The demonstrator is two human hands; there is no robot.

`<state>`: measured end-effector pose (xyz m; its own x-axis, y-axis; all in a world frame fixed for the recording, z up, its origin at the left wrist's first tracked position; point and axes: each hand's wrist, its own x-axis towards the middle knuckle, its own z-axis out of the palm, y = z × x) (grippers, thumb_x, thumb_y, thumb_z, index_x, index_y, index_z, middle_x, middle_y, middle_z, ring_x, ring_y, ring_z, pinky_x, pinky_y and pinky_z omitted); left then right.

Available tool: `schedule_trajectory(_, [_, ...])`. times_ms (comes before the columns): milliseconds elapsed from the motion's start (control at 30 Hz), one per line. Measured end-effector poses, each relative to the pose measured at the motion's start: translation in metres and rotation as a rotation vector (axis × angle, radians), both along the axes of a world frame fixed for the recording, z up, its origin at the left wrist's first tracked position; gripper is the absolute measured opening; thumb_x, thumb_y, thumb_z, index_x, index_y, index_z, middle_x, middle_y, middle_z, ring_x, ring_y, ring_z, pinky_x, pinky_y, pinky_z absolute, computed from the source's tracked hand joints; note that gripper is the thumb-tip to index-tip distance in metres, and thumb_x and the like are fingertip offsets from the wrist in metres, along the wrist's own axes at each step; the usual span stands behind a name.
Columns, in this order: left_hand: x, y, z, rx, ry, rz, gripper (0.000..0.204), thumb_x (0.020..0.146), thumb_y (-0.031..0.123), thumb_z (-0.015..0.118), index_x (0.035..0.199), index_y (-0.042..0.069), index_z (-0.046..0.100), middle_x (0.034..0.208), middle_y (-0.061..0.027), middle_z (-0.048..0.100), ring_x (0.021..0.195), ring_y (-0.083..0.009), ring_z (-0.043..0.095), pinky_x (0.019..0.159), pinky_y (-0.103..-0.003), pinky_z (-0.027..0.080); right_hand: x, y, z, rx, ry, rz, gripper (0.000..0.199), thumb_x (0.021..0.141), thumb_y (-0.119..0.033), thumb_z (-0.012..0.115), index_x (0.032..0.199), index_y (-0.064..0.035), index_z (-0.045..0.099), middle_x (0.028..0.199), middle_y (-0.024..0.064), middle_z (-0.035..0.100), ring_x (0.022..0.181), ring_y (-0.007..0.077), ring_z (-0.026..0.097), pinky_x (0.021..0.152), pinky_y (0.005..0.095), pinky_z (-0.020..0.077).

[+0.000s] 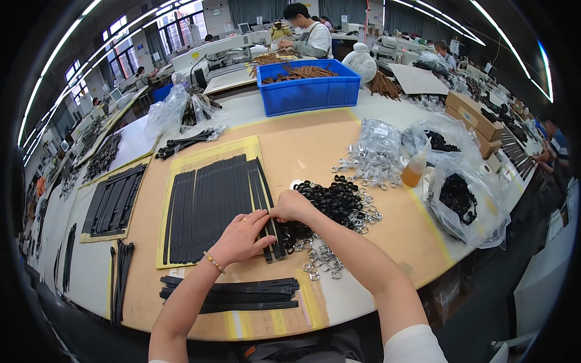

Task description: The person assembles small straps with metal buckles and rings on a workshop table, using a glue dispenser to secure the components.

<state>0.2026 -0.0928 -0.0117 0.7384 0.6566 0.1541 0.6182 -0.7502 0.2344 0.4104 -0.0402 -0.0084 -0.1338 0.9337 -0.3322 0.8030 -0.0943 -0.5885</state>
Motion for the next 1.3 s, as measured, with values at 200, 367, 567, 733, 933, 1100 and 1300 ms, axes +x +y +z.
schedule_trajectory(200, [0.01,0.002,0.006,-0.019,-0.022,0.002,0.056,0.097,0.039,0.061,0.135,-0.003,0.058,0.145,-0.0175,0.054,0.13,-0.0312,0.054,0.113,-0.042,0.036,0.021,0.006,0.004,0.23,1.282,-0.223,0.022,0.091,-0.029,0.071,0.082,-0.0087,0.069,0.069,-0.0013,0.063,0.056,0.0055,0.053,0.052,0.0214,0.0435])
schedule_trajectory(367, [0.01,0.005,0.001,-0.037,0.019,0.028,0.054,0.097,0.037,0.06,0.135,-0.002,0.058,0.145,-0.0176,0.055,0.131,-0.031,0.053,0.112,-0.042,0.035,0.047,-0.062,0.077,0.38,1.457,-0.11,0.02,0.102,-0.026,0.065,0.1,-0.0057,0.064,0.075,-0.003,0.063,0.058,0.0019,0.054,0.051,0.018,0.0427])
schedule_trajectory(567, [0.031,-0.028,0.023,0.025,-0.178,-0.035,0.04,0.096,0.026,0.064,0.127,0.001,0.063,0.132,-0.015,0.061,0.124,-0.0307,0.056,0.108,-0.045,0.035,0.075,-0.186,0.047,0.336,1.207,-0.246,0.019,0.101,-0.019,0.067,0.108,-0.004,0.056,0.084,-0.0008,0.064,0.068,0.0045,0.064,0.054,0.0183,0.0472])
schedule_trajectory(733, [0.088,-0.121,0.041,-0.901,-0.463,-0.119,0.025,0.099,0.021,0.066,0.104,-0.003,0.068,0.088,-0.0095,0.069,0.073,-0.0124,0.063,0.063,-0.026,0.048,0.093,-0.27,0.008,0.203,1.151,-0.457,0.02,0.101,-0.017,0.066,0.107,-0.0029,0.053,0.09,0.003,0.066,0.076,0.0095,0.069,0.057,0.0204,0.0502])
schedule_trajectory(933, [0.105,-0.158,0.007,-1.243,-0.353,-0.075,0.029,0.105,0.023,0.06,0.11,-0.003,0.069,0.089,-0.0051,0.073,0.077,-0.0077,0.067,0.069,-0.023,0.053,0.113,-0.306,0.001,0.183,0.95,-0.453,0.018,0.101,-0.018,0.067,0.105,-0.0016,0.061,0.088,0.0046,0.069,0.079,0.0104,0.07,0.062,0.0248,0.053])
schedule_trajectory(1100, [0.109,-0.147,0.016,-1.491,-0.65,-0.001,0.027,0.105,0.017,0.058,0.112,-0.006,0.069,0.086,-0.0083,0.071,0.073,-0.0145,0.066,0.07,-0.027,0.054,0.197,-0.319,-0.005,0.724,-0.096,-0.446,0.03,0.086,-0.028,0.077,0.105,-0.0063,0.068,0.112,0.0112,0.067,0.111,0.0311,0.059,0.099,0.0422,0.0468])
schedule_trajectory(1300, [0.13,-0.146,0.031,-1.469,-0.77,-0.022,0.028,0.104,0.02,0.059,0.112,-0.005,0.07,0.088,-0.0091,0.071,0.075,-0.016,0.067,0.071,-0.028,0.055,0.255,-0.302,-0.023,0.507,-0.064,-0.493,0.036,0.086,-0.023,0.076,0.117,-0.0055,0.066,0.124,0.0136,0.064,0.116,0.0338,0.057,0.101,0.0412,0.0469])
